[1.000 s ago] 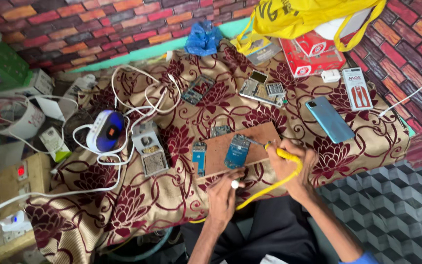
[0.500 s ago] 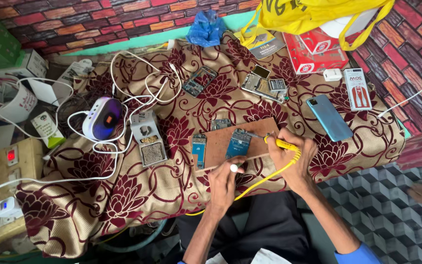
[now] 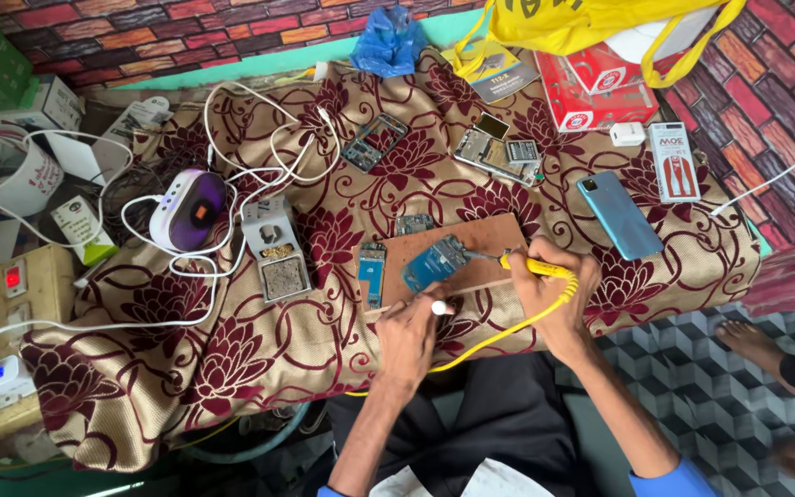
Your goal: The person solders a blue circuit board using a soldering iron and solder wire. They hold the board steady with one hand while applying solder to specific points with the other. The board remains on a wooden block throughout the process.
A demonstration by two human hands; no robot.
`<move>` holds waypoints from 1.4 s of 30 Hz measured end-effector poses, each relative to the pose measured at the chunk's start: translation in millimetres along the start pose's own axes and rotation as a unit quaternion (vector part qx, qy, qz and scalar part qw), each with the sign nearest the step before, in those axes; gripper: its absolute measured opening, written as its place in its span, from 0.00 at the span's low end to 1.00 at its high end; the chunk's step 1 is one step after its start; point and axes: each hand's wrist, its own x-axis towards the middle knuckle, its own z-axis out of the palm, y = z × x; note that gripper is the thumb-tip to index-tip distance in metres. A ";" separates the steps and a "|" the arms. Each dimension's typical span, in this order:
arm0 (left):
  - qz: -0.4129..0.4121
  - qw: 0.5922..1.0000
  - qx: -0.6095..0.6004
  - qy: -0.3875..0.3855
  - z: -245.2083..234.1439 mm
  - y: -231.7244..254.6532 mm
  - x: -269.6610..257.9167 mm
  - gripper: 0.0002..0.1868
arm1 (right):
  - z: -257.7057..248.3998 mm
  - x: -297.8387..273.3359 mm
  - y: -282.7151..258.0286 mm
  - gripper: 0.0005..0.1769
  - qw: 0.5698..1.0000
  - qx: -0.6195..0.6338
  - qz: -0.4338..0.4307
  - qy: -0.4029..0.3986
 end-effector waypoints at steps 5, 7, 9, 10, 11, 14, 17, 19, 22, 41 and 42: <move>-0.042 0.998 0.010 0.041 2.9 -19.8 -19.1 0.15 | 1.6 -9.7 13.3 0.17 0.993 0.104 0.051 0.007; -0.046 0.995 -0.029 0.081 6.6 -27.8 -20.9 0.16 | 7.0 -12.1 26.2 0.16 0.980 0.169 0.104 0.031; -0.029 0.984 -0.100 0.147 9.3 -33.3 -21.8 0.17 | 12.7 -15.7 42.7 0.16 0.955 0.235 0.170 0.064; -0.068 0.985 -0.081 0.135 9.4 -35.6 -20.8 0.16 | 14.3 -17.1 51.7 0.15 0.946 0.269 0.173 0.059; -0.108 0.985 -0.062 0.122 8.5 -38.6 -17.6 0.15 | 15.0 -18.3 60.7 0.15 0.935 0.302 0.176 0.053; -0.101 0.985 -0.070 0.119 1.6 -37.0 -10.9 0.15 | 22.2 -23.1 78.9 0.15 0.899 0.408 0.157 0.021; -0.070 0.986 -0.095 0.121 0.2 -29.9 -4.4 0.17 | 26.5 -29.2 90.5 0.20 0.907 0.404 0.119 -0.024; -0.059 0.988 -0.069 0.121 1.4 -25.6 -0.9 0.16 | 27.6 -30.9 95.5 0.20 0.919 0.378 0.102 -0.042; -0.042 0.991 -0.015 0.125 -0.3 -23.2 3.2 0.15 | 34.6 -30.2 98.2 0.20 0.917 0.382 0.103 -0.045; -0.048 0.984 -0.125 0.116 7.3 -52.2 -13.4 0.28 | 101.1 -42.8 157.5 0.35 0.847 0.499 0.138 0.124; -0.071 0.983 -0.129 0.113 8.4 -53.0 -18.0 0.29 | 101.0 -46.7 159.6 0.36 0.846 0.505 0.129 0.115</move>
